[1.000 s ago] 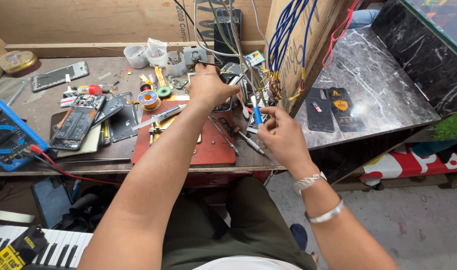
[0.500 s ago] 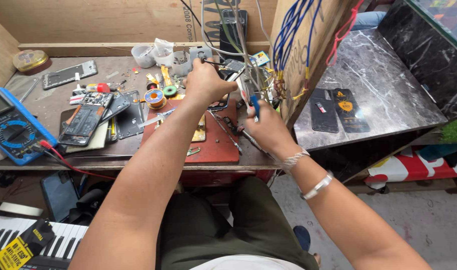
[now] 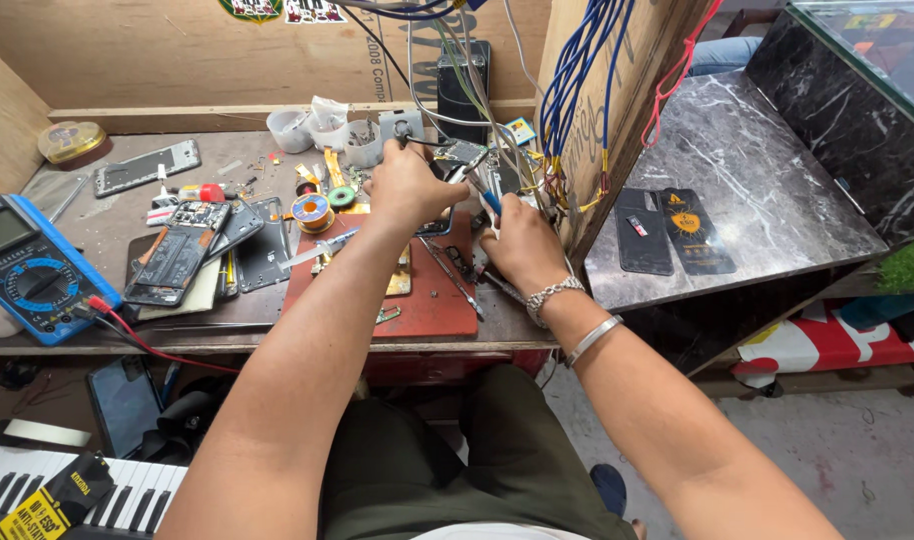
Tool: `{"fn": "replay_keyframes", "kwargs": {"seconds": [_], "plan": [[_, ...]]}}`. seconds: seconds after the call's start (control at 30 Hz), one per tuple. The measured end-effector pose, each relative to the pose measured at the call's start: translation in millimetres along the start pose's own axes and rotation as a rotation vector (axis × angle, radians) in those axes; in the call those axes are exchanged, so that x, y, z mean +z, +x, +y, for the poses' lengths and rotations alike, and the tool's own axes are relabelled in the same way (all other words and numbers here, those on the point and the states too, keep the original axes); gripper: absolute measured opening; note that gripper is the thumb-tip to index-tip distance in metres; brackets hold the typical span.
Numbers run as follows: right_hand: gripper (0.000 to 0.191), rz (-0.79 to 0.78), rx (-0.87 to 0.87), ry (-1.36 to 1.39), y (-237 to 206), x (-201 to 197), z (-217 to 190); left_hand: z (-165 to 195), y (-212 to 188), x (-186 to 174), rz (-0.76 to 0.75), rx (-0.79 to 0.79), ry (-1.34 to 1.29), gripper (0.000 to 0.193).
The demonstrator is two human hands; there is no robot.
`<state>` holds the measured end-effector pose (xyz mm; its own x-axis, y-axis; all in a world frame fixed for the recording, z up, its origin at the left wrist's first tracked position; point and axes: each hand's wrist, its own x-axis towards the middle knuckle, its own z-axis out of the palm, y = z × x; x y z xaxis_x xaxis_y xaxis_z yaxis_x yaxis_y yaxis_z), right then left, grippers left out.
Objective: The person solders a small circuit board on a cluttered repair bench, holding the board with tweezers while applying a soldering iron, then sets the iron down and works on the board by hand. They later pick up a spray can and a brush and clean the board, continuing to handle and reposition it.
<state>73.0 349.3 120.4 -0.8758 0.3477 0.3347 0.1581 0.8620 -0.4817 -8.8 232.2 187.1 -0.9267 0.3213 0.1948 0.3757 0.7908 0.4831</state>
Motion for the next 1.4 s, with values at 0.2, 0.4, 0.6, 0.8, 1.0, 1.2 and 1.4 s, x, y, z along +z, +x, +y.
{"fn": "replay_keyframes", "kwargs": {"seconds": [0.2, 0.4, 0.6, 0.8, 1.0, 1.2, 1.4], "plan": [[0.019, 0.222, -0.207, 0.152, -16, 6, 14, -2, 2, 3, 0.001, 0.007, 0.006, 0.079], [0.026, 0.270, -0.109, 0.408, -75, -4, 22, -5, 8, 14, 0.006, 0.001, -0.025, 0.080], [0.031, 0.340, -0.009, 0.480, -130, -32, 44, 8, 10, 37, -0.033, 0.008, -0.001, 0.079], [0.034, 0.331, 0.041, 0.514, -154, -38, 65, 37, 5, 62, -0.100, 0.022, 0.049, 0.085], [0.036, 0.316, 0.014, 0.576, -158, -32, 75, 47, 7, 75, -0.083, 0.009, 0.048, 0.082], [0.038, 0.244, 0.148, 0.820, -164, -22, 77, 44, 5, 75, -0.103, 0.023, 0.072, 0.075], [0.037, 0.281, 0.146, 1.177, -176, -19, 92, 42, 5, 74, -0.080, 0.066, 0.038, 0.066]]}}
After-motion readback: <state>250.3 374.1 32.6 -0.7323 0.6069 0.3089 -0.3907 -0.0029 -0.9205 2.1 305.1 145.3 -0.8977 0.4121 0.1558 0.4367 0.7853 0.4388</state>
